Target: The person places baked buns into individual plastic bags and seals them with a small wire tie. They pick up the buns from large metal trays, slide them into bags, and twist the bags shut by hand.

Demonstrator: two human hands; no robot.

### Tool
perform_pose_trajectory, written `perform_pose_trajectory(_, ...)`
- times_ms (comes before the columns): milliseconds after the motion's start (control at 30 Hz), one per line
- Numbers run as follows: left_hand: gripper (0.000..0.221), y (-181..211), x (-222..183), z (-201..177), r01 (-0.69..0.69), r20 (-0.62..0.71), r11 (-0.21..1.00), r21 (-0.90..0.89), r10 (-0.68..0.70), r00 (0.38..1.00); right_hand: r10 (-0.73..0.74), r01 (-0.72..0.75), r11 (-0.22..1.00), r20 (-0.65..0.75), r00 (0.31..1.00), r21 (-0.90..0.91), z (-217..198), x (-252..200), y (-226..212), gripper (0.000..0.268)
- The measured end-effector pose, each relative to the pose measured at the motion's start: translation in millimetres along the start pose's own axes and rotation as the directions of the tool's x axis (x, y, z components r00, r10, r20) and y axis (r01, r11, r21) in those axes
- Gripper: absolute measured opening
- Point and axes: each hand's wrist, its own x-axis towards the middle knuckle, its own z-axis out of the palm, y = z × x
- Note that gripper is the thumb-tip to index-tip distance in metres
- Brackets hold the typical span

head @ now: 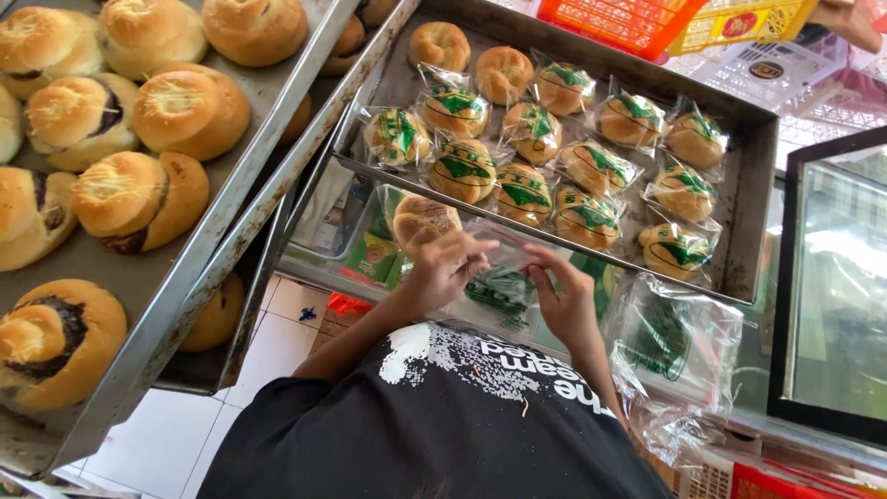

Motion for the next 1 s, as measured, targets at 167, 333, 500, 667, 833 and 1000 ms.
perform_pose_trajectory(167, 0.025, -19.6, 14.7, -23.5, 0.070, -0.125, 0.989, -0.129, -0.086, 0.988, 0.054, -0.098, 0.913, 0.121, 0.991, 0.396, -9.2, 27.3, -10.8, 0.051)
perform_pose_trajectory(333, 0.041, -41.1, 18.2, -31.4, 0.152, -0.192, 0.947, -0.282, -0.211, 0.959, 0.129, -0.124, 0.794, 0.034, 0.991, 0.595, -2.9, 36.0, 22.9, 0.036)
perform_pose_trajectory(500, 0.125, 19.9, 61.1, -40.1, 0.421, 0.208, 0.615, -0.667, -0.389, 0.897, 0.245, 0.013, 0.709, -0.263, 0.933, 0.705, 2.8, 54.5, 3.3, 0.023)
perform_pose_trajectory(667, 0.056, -38.0, 31.4, -17.7, 0.379, 0.081, 0.712, -0.591, -0.414, 0.906, 0.239, 0.057, 0.731, -0.334, 0.912, 0.680, 3.0, 55.6, 27.1, 0.013)
perform_pose_trajectory(833, 0.016, -30.3, 42.8, -18.9, 0.279, -0.125, 0.925, -0.258, -0.319, 0.940, 0.000, 0.143, 0.941, -0.424, 0.906, 0.306, 2.0, 55.7, 9.7, 0.029)
perform_pose_trajectory(1000, 0.020, -8.9, 47.0, -19.3, 0.356, -0.220, 0.929, -0.101, -0.370, 0.903, -0.358, 0.320, 0.929, -0.223, 0.907, -0.187, 2.7, 58.1, -53.1, 0.064)
